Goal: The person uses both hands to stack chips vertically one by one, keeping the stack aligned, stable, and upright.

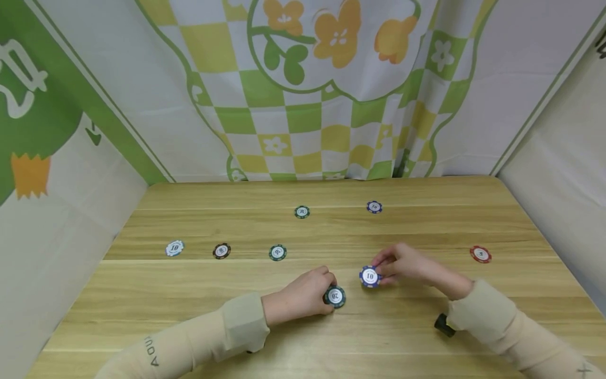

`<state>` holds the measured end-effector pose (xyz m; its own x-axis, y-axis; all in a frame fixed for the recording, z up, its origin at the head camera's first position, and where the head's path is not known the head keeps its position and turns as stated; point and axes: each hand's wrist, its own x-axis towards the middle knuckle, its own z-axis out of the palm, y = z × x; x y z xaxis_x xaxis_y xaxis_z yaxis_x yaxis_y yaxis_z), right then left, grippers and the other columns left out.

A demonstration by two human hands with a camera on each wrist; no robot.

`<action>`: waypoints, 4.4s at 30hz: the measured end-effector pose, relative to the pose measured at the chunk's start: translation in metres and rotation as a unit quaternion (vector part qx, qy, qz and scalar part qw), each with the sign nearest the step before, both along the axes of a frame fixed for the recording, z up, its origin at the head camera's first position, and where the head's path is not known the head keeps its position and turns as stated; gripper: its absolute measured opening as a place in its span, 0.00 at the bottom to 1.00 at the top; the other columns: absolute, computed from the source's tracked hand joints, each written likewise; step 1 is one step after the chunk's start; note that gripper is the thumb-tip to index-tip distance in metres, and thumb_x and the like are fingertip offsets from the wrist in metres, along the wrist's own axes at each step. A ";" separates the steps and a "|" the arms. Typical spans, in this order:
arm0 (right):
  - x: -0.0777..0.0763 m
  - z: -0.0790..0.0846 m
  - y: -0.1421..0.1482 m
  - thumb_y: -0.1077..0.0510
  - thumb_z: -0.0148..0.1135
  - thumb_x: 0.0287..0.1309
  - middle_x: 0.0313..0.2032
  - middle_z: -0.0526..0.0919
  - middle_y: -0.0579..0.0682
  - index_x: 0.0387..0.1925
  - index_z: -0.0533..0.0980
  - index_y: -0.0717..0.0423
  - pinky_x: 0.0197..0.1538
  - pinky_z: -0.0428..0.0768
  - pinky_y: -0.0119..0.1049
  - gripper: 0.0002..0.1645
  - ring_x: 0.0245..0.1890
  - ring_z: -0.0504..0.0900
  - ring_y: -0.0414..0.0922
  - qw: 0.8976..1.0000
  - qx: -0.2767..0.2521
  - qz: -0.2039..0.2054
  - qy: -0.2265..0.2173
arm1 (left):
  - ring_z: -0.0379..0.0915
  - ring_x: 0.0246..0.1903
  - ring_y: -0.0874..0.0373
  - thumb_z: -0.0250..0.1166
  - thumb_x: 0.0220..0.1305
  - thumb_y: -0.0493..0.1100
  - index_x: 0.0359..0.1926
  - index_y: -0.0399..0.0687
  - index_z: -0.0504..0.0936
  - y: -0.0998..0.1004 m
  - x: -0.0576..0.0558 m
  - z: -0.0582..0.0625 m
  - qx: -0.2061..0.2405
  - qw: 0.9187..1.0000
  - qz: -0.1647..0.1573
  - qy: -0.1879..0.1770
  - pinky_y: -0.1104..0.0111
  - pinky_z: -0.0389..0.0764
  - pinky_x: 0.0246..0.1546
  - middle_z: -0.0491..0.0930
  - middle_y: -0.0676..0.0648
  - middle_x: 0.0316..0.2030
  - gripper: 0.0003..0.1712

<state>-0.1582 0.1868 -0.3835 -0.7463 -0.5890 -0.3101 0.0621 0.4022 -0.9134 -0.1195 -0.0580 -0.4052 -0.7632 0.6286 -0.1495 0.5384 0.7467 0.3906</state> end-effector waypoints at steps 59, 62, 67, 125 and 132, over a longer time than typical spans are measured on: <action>0.024 -0.024 -0.069 0.74 0.55 0.51 0.28 0.78 0.54 0.35 0.73 0.76 0.34 0.81 0.34 0.08 0.26 0.78 0.39 0.999 0.019 -0.033 -0.002 | 0.67 0.29 0.67 0.73 0.40 0.44 0.36 0.43 0.78 -0.001 -0.001 -0.003 0.001 1.000 -0.014 0.025 0.79 0.72 0.33 0.70 0.54 0.31 0.20; 0.025 -0.024 -0.070 0.74 0.56 0.50 0.27 0.78 0.54 0.34 0.73 0.75 0.33 0.81 0.35 0.07 0.25 0.78 0.39 0.999 0.022 -0.038 0.005 | 0.67 0.30 0.68 0.73 0.41 0.44 0.37 0.43 0.78 -0.001 -0.001 -0.003 0.000 1.000 -0.014 0.023 0.79 0.72 0.33 0.70 0.54 0.31 0.20; 0.027 -0.025 -0.072 0.75 0.55 0.49 0.26 0.77 0.53 0.33 0.73 0.75 0.32 0.81 0.34 0.07 0.24 0.77 0.39 0.998 0.022 -0.054 0.001 | 0.67 0.30 0.67 0.73 0.41 0.44 0.37 0.43 0.78 -0.002 -0.001 -0.002 -0.003 1.000 -0.013 0.019 0.79 0.72 0.33 0.71 0.54 0.32 0.20; 0.005 -0.008 0.057 0.69 0.58 0.51 0.39 0.77 0.58 0.41 0.74 0.67 0.44 0.76 0.47 0.13 0.41 0.76 0.54 0.849 0.265 0.050 0.454 | 0.68 0.31 0.66 0.73 0.43 0.45 0.41 0.41 0.78 0.004 0.002 0.005 -0.030 0.999 -0.014 0.016 0.78 0.73 0.35 0.71 0.52 0.33 0.23; -0.001 -0.010 0.080 0.69 0.60 0.50 0.39 0.78 0.57 0.40 0.75 0.65 0.45 0.74 0.49 0.13 0.43 0.76 0.56 0.849 0.285 0.028 0.444 | 0.68 0.31 0.66 0.73 0.44 0.45 0.41 0.41 0.78 0.003 0.002 0.006 -0.031 0.999 -0.013 0.014 0.78 0.73 0.35 0.71 0.52 0.33 0.22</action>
